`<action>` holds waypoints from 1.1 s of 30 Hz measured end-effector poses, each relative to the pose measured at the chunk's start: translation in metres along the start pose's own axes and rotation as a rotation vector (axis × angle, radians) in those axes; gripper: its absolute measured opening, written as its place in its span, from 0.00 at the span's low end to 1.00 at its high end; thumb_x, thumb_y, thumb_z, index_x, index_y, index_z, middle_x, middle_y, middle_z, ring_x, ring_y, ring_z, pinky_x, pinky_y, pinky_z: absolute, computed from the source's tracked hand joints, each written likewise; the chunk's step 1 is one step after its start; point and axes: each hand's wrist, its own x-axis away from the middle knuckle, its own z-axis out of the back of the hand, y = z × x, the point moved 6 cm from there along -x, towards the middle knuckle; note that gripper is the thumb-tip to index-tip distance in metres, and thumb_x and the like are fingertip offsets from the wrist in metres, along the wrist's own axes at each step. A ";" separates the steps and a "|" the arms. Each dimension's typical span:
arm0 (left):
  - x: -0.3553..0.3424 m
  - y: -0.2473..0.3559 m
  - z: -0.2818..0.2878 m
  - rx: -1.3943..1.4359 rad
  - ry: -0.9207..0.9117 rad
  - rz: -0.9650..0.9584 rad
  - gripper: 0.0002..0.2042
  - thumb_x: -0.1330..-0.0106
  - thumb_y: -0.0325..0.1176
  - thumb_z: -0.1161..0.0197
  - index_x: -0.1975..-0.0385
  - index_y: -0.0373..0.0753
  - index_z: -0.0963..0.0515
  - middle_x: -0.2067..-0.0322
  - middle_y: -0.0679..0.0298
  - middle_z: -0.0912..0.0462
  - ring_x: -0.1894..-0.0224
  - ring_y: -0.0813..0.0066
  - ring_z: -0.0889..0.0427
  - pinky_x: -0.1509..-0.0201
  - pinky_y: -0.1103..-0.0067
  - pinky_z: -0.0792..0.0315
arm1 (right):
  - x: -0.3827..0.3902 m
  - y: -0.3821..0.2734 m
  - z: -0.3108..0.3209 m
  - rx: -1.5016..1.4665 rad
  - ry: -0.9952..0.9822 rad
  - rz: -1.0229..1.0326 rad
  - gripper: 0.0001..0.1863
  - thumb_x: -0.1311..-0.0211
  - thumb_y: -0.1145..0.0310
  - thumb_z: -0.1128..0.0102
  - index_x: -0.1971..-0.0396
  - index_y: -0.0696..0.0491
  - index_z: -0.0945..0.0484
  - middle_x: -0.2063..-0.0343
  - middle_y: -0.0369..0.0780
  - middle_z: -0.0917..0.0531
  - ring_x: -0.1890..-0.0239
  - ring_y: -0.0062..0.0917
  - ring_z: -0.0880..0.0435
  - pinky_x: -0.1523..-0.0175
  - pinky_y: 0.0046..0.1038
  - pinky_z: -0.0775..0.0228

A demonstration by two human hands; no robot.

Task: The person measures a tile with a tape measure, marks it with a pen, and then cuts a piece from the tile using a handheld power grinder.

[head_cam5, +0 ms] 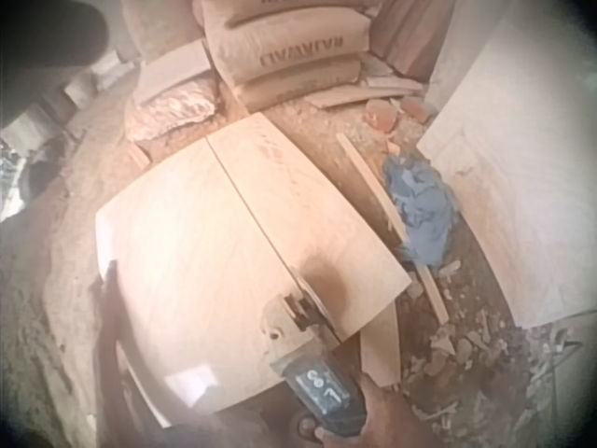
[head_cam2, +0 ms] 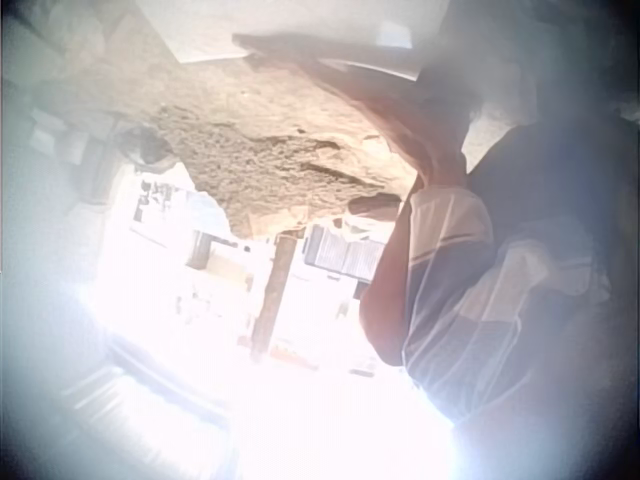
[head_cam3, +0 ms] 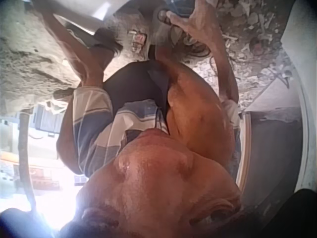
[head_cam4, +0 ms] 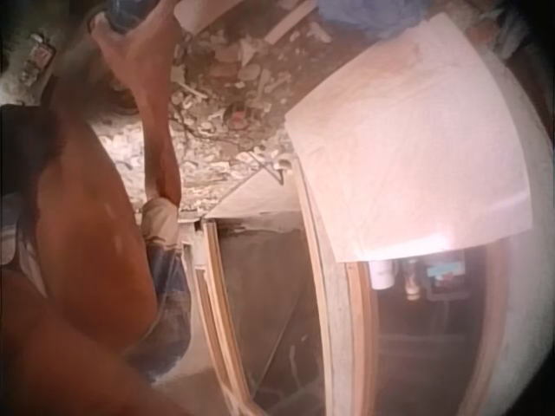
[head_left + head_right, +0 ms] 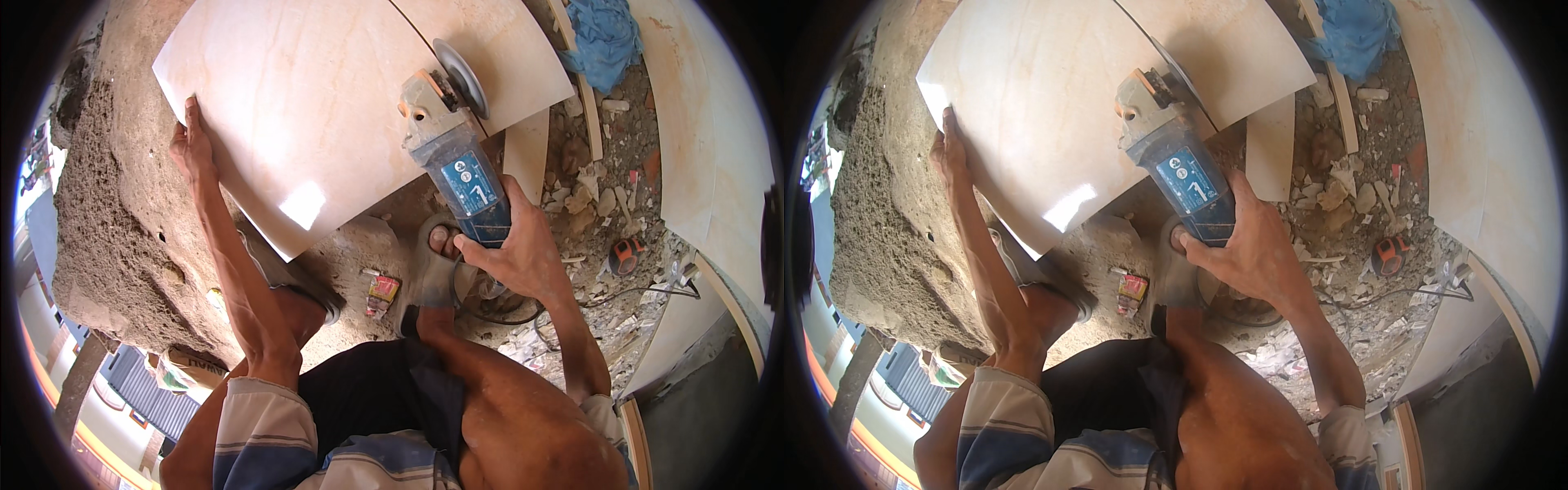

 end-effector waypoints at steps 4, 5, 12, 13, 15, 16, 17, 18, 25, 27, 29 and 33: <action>0.001 0.001 0.001 0.007 0.011 -0.022 0.32 0.27 0.66 0.28 0.54 0.36 0.08 0.67 0.61 0.07 0.67 0.69 0.13 0.60 0.62 0.16 | 0.002 0.000 0.002 -0.007 -0.004 -0.016 0.39 0.45 0.62 0.17 0.37 0.62 0.26 0.56 0.48 0.09 0.55 0.31 0.08 0.44 0.36 0.16; 0.000 0.000 0.001 -0.012 0.020 -0.016 0.32 0.27 0.66 0.28 0.54 0.36 0.08 0.67 0.61 0.07 0.67 0.69 0.13 0.61 0.61 0.16 | 0.002 0.000 0.002 -0.005 -0.008 -0.015 0.39 0.45 0.62 0.17 0.37 0.62 0.26 0.55 0.48 0.09 0.55 0.31 0.08 0.44 0.36 0.16; -0.003 -0.001 0.000 -0.010 0.009 -0.031 0.32 0.27 0.67 0.29 0.58 0.37 0.09 0.69 0.62 0.08 0.69 0.70 0.14 0.62 0.63 0.16 | 0.001 0.003 0.002 0.009 -0.008 -0.013 0.40 0.46 0.61 0.17 0.36 0.63 0.26 0.54 0.48 0.10 0.54 0.31 0.10 0.43 0.37 0.17; -0.003 0.000 0.000 0.003 0.012 -0.038 0.31 0.27 0.67 0.29 0.59 0.37 0.09 0.69 0.63 0.08 0.69 0.70 0.14 0.62 0.63 0.16 | 0.001 0.005 0.002 0.014 -0.011 -0.026 0.41 0.46 0.61 0.17 0.36 0.63 0.26 0.54 0.49 0.10 0.53 0.31 0.10 0.43 0.37 0.17; -0.002 -0.001 -0.001 0.018 0.012 -0.037 0.31 0.27 0.67 0.29 0.60 0.37 0.09 0.69 0.63 0.08 0.70 0.71 0.15 0.62 0.63 0.16 | 0.002 0.005 0.002 -0.002 -0.011 -0.014 0.41 0.46 0.61 0.17 0.35 0.63 0.26 0.54 0.49 0.10 0.53 0.31 0.10 0.43 0.36 0.17; -0.002 -0.001 -0.001 0.020 0.008 -0.028 0.31 0.27 0.67 0.28 0.59 0.37 0.09 0.69 0.62 0.08 0.70 0.71 0.14 0.62 0.63 0.16 | 0.002 0.005 0.002 -0.009 -0.012 -0.014 0.42 0.46 0.61 0.17 0.35 0.63 0.26 0.53 0.49 0.10 0.53 0.31 0.10 0.43 0.36 0.17; -0.002 -0.002 -0.001 0.022 0.004 -0.019 0.31 0.28 0.67 0.28 0.59 0.37 0.09 0.69 0.62 0.07 0.70 0.71 0.14 0.62 0.63 0.16 | 0.003 0.005 0.003 -0.007 -0.012 -0.012 0.42 0.45 0.61 0.17 0.34 0.63 0.26 0.53 0.49 0.10 0.53 0.31 0.10 0.43 0.36 0.17; -0.002 -0.002 -0.001 0.027 0.002 -0.025 0.31 0.28 0.67 0.28 0.59 0.37 0.09 0.68 0.62 0.07 0.70 0.71 0.14 0.62 0.63 0.16 | 0.003 0.006 0.003 -0.005 -0.012 -0.009 0.42 0.45 0.61 0.17 0.34 0.63 0.26 0.53 0.49 0.11 0.53 0.31 0.10 0.43 0.36 0.17; -0.003 -0.002 -0.001 0.074 -0.005 -0.064 0.31 0.29 0.66 0.26 0.59 0.36 0.09 0.67 0.61 0.07 0.67 0.69 0.11 0.59 0.63 0.14 | 0.004 0.008 0.003 -0.015 -0.020 -0.020 0.41 0.45 0.60 0.17 0.35 0.63 0.26 0.54 0.48 0.11 0.53 0.31 0.10 0.43 0.36 0.17; -0.004 -0.003 -0.001 0.066 -0.005 -0.055 0.31 0.29 0.66 0.26 0.58 0.36 0.09 0.67 0.61 0.07 0.67 0.68 0.11 0.59 0.63 0.14 | 0.004 0.008 0.004 -0.022 -0.023 -0.010 0.40 0.45 0.60 0.17 0.36 0.62 0.25 0.54 0.48 0.11 0.54 0.31 0.10 0.44 0.36 0.17; -0.004 -0.004 0.000 0.050 -0.001 -0.037 0.31 0.29 0.66 0.26 0.58 0.36 0.09 0.66 0.60 0.06 0.66 0.67 0.10 0.58 0.62 0.14 | 0.005 0.008 0.005 -0.016 -0.026 -0.006 0.40 0.45 0.59 0.16 0.36 0.62 0.25 0.55 0.48 0.10 0.55 0.31 0.10 0.44 0.36 0.17; -0.003 -0.002 -0.001 0.075 -0.005 -0.044 0.32 0.30 0.67 0.25 0.58 0.37 0.09 0.66 0.61 0.07 0.66 0.67 0.11 0.57 0.62 0.14 | 0.005 0.009 0.006 -0.004 -0.031 -0.007 0.40 0.45 0.59 0.16 0.36 0.62 0.25 0.56 0.47 0.10 0.57 0.30 0.09 0.45 0.36 0.16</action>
